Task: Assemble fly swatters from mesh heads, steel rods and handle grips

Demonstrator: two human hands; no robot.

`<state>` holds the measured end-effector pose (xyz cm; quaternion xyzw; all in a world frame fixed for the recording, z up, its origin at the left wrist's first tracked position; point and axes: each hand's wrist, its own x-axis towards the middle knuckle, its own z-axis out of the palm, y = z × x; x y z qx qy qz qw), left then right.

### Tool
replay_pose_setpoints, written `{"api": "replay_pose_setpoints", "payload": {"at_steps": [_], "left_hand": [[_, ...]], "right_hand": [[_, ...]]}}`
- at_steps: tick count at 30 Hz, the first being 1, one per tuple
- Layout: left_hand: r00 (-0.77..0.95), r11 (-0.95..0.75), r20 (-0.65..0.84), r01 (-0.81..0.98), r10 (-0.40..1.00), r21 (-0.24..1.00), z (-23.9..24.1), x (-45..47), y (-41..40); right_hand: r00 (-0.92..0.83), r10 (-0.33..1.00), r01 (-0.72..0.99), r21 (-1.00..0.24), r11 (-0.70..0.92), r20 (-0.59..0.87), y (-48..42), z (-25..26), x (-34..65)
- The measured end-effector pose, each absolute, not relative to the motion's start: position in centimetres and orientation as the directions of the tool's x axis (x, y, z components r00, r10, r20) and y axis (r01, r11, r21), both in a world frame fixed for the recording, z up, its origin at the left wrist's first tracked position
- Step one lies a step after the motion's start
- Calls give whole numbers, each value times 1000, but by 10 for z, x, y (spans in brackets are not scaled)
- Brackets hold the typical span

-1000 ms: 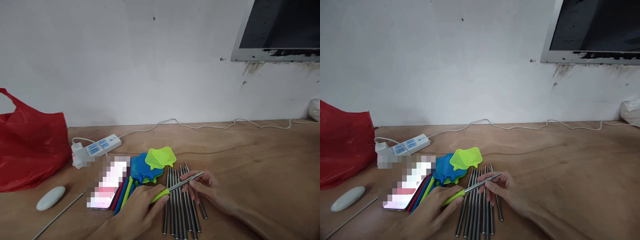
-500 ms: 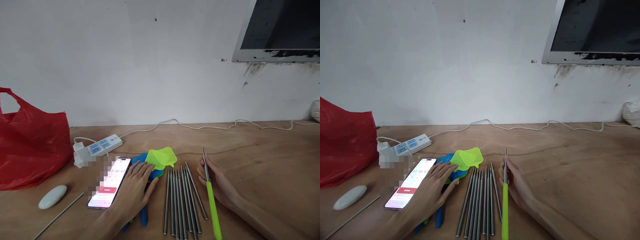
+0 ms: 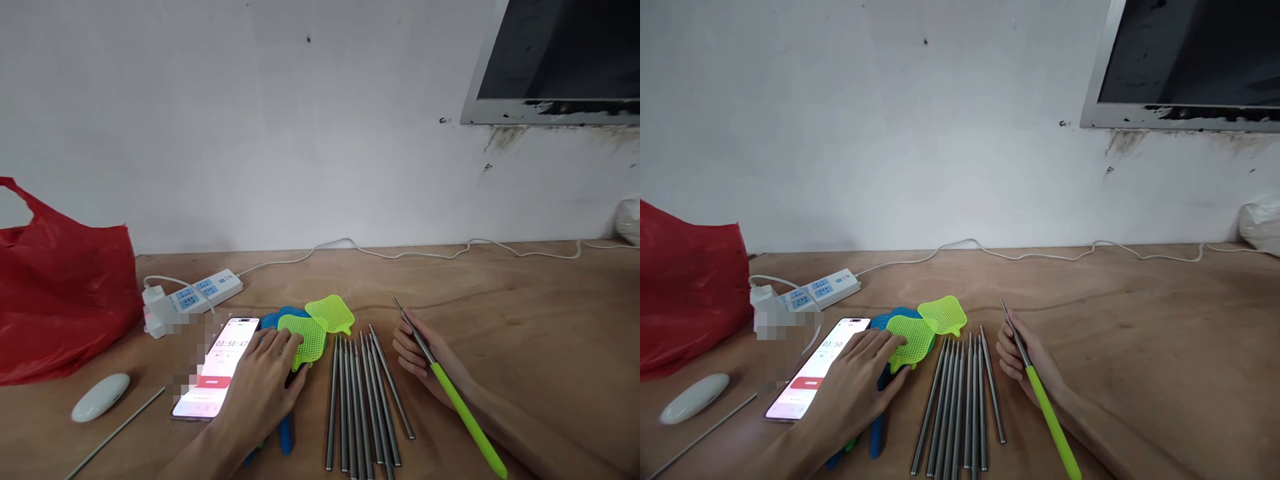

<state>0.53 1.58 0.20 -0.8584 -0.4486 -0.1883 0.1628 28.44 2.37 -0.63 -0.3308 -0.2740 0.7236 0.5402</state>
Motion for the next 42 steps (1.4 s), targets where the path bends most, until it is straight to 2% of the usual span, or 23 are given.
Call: {"api": "replay_pose_setpoints", "payload": {"at_steps": [5,13,19,22,25,27,31,35,38,42], "left_hand": [[559,-539,497,818,663,-201,6,5,11],[554,-586,648,785,522,-199,18,9,4],[556,-688,757,697,343,-201,27,4,1],[519,-776,777,628,357,-64,26,1,0],[392,-786,773,580,498,212,22,1,-1],[298,-730,739,578,605,365,19,2,0],[175,-601,633,572,754,558,13,5,4],[102,-500,505,402,857,767,12,10,5],[83,-429,423,264,903,864,14,12,5],[115,-345,329,170,937,923,16,11,6]], "right_hand": [[-247,948,-609,-730,-312,-200,25,-9,286],[-264,945,-607,-727,-320,-195,28,-9,286],[-263,941,-594,-733,-331,-211,26,-9,286],[-266,939,-585,-738,-336,-218,25,-8,286],[-272,936,-576,-741,-345,-224,25,-7,285],[-270,937,-571,-747,-341,-222,25,-8,284],[-277,937,-547,-767,-334,-210,27,-11,285],[-286,934,-518,-786,-338,-213,27,-13,285],[-284,936,-494,-805,-329,-207,27,-12,285],[-273,941,-462,-831,-311,-200,27,-12,284]]}}
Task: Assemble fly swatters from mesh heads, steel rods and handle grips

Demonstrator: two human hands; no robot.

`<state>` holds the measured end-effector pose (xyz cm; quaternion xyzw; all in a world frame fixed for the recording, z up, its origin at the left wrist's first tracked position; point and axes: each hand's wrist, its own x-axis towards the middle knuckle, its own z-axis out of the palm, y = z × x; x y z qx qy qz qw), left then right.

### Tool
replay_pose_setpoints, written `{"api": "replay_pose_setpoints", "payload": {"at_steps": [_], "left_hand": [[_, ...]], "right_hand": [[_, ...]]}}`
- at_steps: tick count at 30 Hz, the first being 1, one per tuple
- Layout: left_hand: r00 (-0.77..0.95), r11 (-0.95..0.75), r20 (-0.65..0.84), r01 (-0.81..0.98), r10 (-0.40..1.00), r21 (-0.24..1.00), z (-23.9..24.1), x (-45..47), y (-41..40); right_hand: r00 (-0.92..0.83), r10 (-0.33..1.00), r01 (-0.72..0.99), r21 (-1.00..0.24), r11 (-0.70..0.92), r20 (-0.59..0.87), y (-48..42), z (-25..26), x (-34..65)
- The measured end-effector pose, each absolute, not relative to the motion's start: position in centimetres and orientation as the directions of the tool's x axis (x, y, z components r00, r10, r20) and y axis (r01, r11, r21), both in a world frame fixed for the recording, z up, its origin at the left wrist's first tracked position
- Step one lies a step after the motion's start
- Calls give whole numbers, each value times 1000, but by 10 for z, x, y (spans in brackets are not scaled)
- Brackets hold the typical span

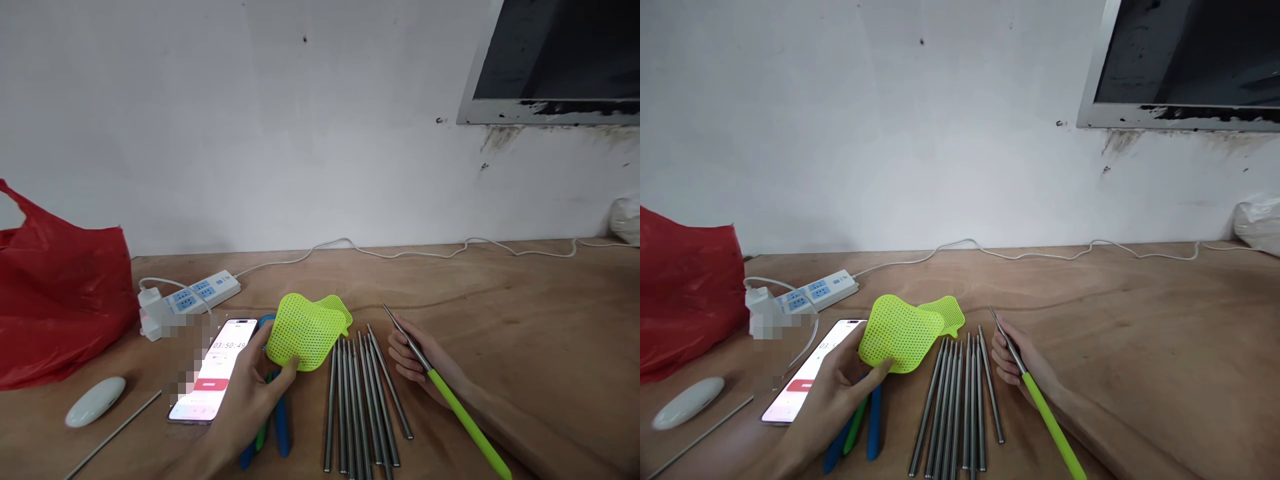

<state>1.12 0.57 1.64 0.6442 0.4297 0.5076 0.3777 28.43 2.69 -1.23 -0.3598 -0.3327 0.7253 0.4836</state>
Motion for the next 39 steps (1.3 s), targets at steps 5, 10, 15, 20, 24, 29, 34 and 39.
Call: {"api": "replay_pose_setpoints", "payload": {"at_steps": [5,10,15,20,24,29,34,39], "left_hand": [[176,-226,214,50,961,973,19,11,8],[34,-160,161,-43,986,986,20,12,10],[6,-96,99,-168,995,981,23,16,9],[-27,-90,88,-128,996,988,20,15,9],[-18,-82,80,-184,997,979,16,15,11],[-16,-33,30,-214,999,976,19,18,9],[6,10,-9,-194,1000,981,19,20,5],[30,-1,6,-159,1000,987,14,20,5]], "right_hand": [[-186,966,-354,-905,-237,-180,31,-23,286],[-201,977,-308,-942,-135,-75,30,-27,287],[-367,925,-257,-946,-200,-95,28,-22,285],[-459,880,-207,-949,-238,-121,21,-17,284],[-546,835,-127,-978,-163,-68,13,-11,282],[-655,748,-24,-986,-167,-111,13,-11,282],[-672,732,-68,-976,-209,-109,13,-19,285],[-677,731,-88,-976,-198,-87,12,-20,285]]}}
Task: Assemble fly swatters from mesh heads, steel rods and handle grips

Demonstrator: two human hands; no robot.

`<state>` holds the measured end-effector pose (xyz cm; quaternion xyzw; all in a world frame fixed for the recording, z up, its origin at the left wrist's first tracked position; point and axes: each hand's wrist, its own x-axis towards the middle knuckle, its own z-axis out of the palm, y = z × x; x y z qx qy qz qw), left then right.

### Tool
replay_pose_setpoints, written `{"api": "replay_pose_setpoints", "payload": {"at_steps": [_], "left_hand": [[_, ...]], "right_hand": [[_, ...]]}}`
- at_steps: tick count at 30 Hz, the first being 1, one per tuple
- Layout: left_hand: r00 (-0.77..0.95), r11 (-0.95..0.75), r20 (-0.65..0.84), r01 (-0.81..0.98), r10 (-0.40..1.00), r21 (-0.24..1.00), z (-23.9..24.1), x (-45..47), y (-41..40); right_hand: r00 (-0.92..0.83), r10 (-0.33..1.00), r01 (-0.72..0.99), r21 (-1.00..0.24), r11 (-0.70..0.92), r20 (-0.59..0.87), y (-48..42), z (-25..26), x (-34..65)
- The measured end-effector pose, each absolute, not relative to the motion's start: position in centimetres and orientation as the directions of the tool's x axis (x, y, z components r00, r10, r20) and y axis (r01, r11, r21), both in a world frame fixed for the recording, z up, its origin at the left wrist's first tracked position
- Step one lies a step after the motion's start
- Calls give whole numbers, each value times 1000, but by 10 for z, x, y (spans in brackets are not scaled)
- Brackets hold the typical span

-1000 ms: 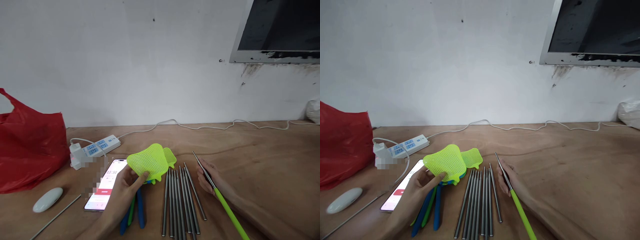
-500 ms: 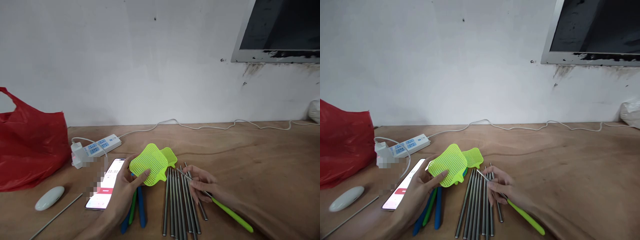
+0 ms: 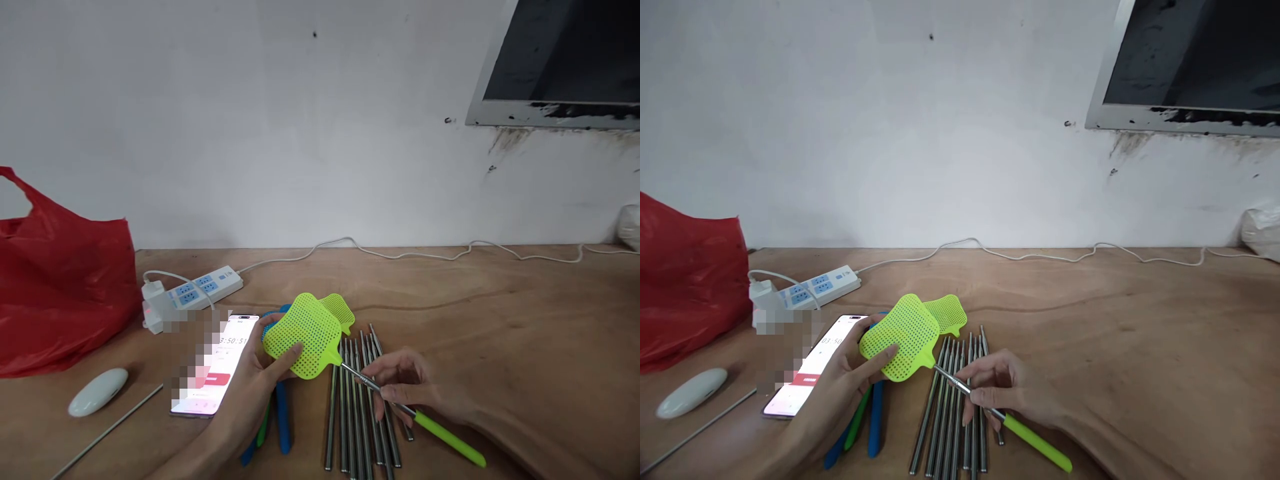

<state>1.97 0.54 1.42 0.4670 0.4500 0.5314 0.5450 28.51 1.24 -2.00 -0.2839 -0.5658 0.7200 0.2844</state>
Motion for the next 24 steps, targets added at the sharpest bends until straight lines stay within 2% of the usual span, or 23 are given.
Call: {"api": "replay_pose_setpoints", "payload": {"at_steps": [4,10,15,24], "left_hand": [[31,-92,96,-103,995,990,14,18,5],[-8,-218,220,121,975,968,20,18,0],[-8,-301,306,163,952,940,18,20,0],[39,-225,221,142,974,964,18,20,-3]], "right_hand": [[-635,770,-110,-979,-171,-63,14,-20,284],[-538,842,-107,-987,-118,-42,15,-16,284],[-510,859,-101,-989,-112,-45,15,-16,283],[-517,854,-94,-988,-126,-59,19,-23,285]]}}
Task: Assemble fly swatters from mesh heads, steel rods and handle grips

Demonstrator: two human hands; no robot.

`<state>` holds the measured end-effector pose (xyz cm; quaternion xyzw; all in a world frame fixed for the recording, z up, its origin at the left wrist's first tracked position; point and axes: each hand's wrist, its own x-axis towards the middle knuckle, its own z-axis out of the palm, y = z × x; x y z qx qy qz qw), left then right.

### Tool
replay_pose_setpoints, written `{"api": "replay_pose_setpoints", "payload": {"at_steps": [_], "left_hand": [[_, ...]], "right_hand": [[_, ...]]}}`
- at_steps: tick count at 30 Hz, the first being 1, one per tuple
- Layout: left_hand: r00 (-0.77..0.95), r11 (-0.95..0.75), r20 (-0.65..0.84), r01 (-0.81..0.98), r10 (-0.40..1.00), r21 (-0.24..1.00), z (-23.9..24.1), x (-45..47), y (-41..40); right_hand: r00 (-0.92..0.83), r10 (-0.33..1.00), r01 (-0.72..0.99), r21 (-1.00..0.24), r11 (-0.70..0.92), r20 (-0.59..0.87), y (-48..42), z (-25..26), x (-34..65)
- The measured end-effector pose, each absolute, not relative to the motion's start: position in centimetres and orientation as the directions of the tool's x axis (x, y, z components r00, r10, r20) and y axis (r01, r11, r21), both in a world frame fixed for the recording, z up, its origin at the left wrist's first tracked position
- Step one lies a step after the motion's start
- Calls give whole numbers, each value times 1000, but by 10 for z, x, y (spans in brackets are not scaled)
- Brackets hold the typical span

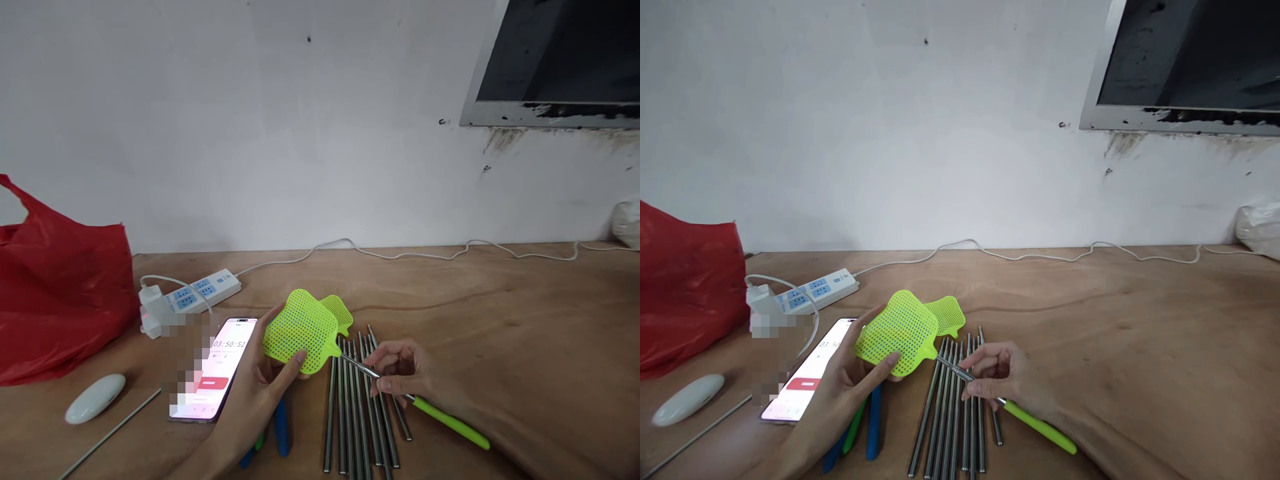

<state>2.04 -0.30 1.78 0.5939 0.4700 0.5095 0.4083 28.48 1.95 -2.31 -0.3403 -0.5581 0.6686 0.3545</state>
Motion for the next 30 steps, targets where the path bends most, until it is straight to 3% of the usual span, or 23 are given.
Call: {"api": "replay_pose_setpoints", "payload": {"at_steps": [10,23,30], "left_hand": [[74,-130,127,35,989,991,29,26,-16],[197,-77,60,81,979,994,21,28,-20],[215,-81,53,124,975,989,21,26,-18]], "right_hand": [[-450,892,-129,-986,-105,-36,16,-22,283],[-414,910,-239,-964,-115,-6,7,-26,275],[-431,902,-181,-975,-126,-36,9,-20,274]]}}
